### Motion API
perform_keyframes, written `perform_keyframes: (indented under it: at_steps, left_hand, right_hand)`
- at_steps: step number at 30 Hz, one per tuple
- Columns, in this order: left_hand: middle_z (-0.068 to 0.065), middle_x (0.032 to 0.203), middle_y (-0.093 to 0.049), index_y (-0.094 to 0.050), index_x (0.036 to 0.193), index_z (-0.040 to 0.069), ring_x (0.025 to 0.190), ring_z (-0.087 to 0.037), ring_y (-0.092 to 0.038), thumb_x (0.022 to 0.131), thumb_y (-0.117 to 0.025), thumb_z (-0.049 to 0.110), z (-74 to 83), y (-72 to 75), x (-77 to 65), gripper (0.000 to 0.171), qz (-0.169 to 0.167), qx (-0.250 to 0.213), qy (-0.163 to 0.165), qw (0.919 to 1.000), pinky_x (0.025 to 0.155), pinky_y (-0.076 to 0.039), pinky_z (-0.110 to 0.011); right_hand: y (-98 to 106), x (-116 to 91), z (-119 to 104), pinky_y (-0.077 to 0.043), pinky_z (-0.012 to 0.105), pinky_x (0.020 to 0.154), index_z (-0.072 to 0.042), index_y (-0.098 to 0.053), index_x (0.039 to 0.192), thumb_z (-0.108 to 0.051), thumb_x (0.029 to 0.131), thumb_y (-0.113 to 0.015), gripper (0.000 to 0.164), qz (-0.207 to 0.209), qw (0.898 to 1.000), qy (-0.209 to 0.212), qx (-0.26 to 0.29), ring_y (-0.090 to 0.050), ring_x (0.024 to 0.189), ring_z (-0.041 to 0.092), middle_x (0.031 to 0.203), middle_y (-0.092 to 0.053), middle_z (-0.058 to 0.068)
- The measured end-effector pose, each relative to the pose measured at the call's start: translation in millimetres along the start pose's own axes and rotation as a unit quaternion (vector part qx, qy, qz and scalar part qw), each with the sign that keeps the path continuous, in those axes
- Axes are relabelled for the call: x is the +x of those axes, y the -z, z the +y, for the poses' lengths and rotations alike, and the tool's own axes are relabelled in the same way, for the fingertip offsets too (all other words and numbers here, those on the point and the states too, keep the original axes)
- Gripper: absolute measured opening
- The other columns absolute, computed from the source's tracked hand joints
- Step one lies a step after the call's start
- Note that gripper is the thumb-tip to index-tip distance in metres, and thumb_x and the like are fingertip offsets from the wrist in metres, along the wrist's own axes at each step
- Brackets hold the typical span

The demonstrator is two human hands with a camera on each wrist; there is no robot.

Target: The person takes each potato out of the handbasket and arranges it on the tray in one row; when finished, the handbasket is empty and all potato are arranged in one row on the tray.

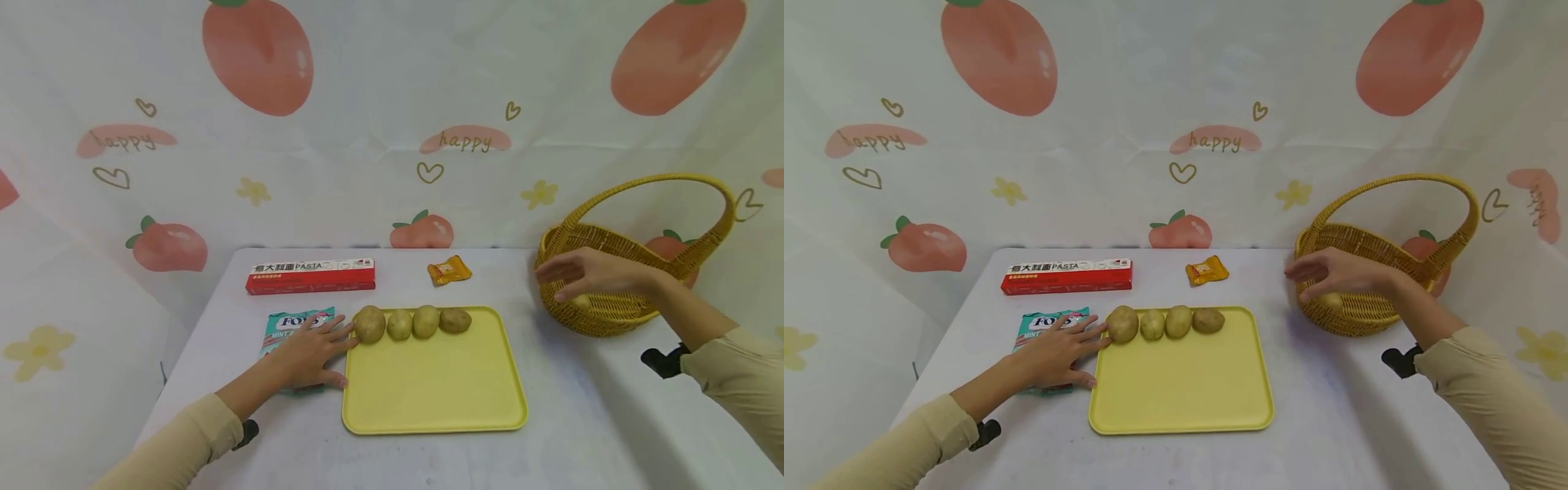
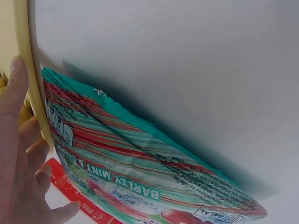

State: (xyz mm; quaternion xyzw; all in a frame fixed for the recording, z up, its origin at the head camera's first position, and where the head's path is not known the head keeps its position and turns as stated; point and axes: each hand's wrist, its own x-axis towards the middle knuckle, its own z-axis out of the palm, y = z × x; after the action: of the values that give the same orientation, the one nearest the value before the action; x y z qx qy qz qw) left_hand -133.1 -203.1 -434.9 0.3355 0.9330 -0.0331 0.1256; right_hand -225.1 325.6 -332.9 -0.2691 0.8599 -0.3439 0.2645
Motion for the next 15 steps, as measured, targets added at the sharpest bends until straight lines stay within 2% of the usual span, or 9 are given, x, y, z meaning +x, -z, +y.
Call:
perform_keyframes:
  at_steps: [4, 6, 11, 14, 15]
  left_hand:
    - [-0.003, 0.159, -0.036, -0.047, 0.15, 0.026, 0.15, -0.032, -0.023, 0.083, -0.058, 0.073, -0.3, 0.4, 0.7, 0.083, -0.002, 0.003, 0.0, 1.0, 0.114, -0.022, -0.065]
    - [-0.003, 0.159, -0.035, -0.046, 0.15, 0.026, 0.15, -0.032, -0.023, 0.083, -0.057, 0.073, -0.3, 0.6, 0.7, 0.083, -0.004, 0.005, 0.0, 1.0, 0.114, -0.022, -0.065]
    - [-0.004, 0.159, -0.036, -0.047, 0.15, 0.025, 0.149, -0.032, -0.024, 0.083, -0.058, 0.072, -0.4, 0.4, 0.0, 0.082, 0.002, 0.006, -0.005, 1.0, 0.113, -0.023, -0.066]
    - [-0.005, 0.159, -0.037, -0.048, 0.15, 0.024, 0.149, -0.032, -0.024, 0.084, -0.059, 0.072, -0.7, 0.1, -0.6, 0.082, 0.003, 0.004, -0.006, 1.0, 0.113, -0.023, -0.066]
    - [-0.005, 0.159, -0.037, -0.048, 0.149, 0.024, 0.149, -0.032, -0.024, 0.084, -0.059, 0.072, -0.8, 0.1, -0.7, 0.082, 0.003, 0.004, -0.006, 1.0, 0.113, -0.023, -0.066]
  right_hand:
    - [15, -11, 9, -0.046, 0.019, 0.097, 0.007, -0.044, 0.144, -0.013, 0.093, -0.07, 0.061, -0.04, 0.998, -0.031, 0.025, -0.043, 0.135, 0.045, 0.146, -0.047, 0.027]
    - [21, -15, 16, -0.045, 0.017, 0.096, 0.007, -0.042, 0.146, -0.011, 0.094, -0.068, 0.061, -0.047, 0.997, -0.049, 0.042, -0.039, 0.137, 0.046, 0.148, -0.045, 0.027]
    - [32, -22, 35, -0.045, 0.019, 0.095, 0.004, -0.039, 0.148, -0.013, 0.096, -0.064, 0.06, -0.057, 0.994, -0.08, 0.044, -0.042, 0.138, 0.037, 0.151, -0.042, 0.025]
    - [37, -23, 43, -0.045, 0.02, 0.094, 0.004, -0.036, 0.15, -0.015, 0.098, -0.062, 0.062, -0.07, 0.992, -0.095, 0.037, -0.038, 0.14, 0.035, 0.153, -0.039, 0.025]
    - [39, -23, 46, -0.045, 0.02, 0.094, 0.005, -0.034, 0.151, -0.016, 0.098, -0.062, 0.063, -0.075, 0.991, -0.102, 0.035, -0.035, 0.141, 0.039, 0.153, -0.038, 0.026]
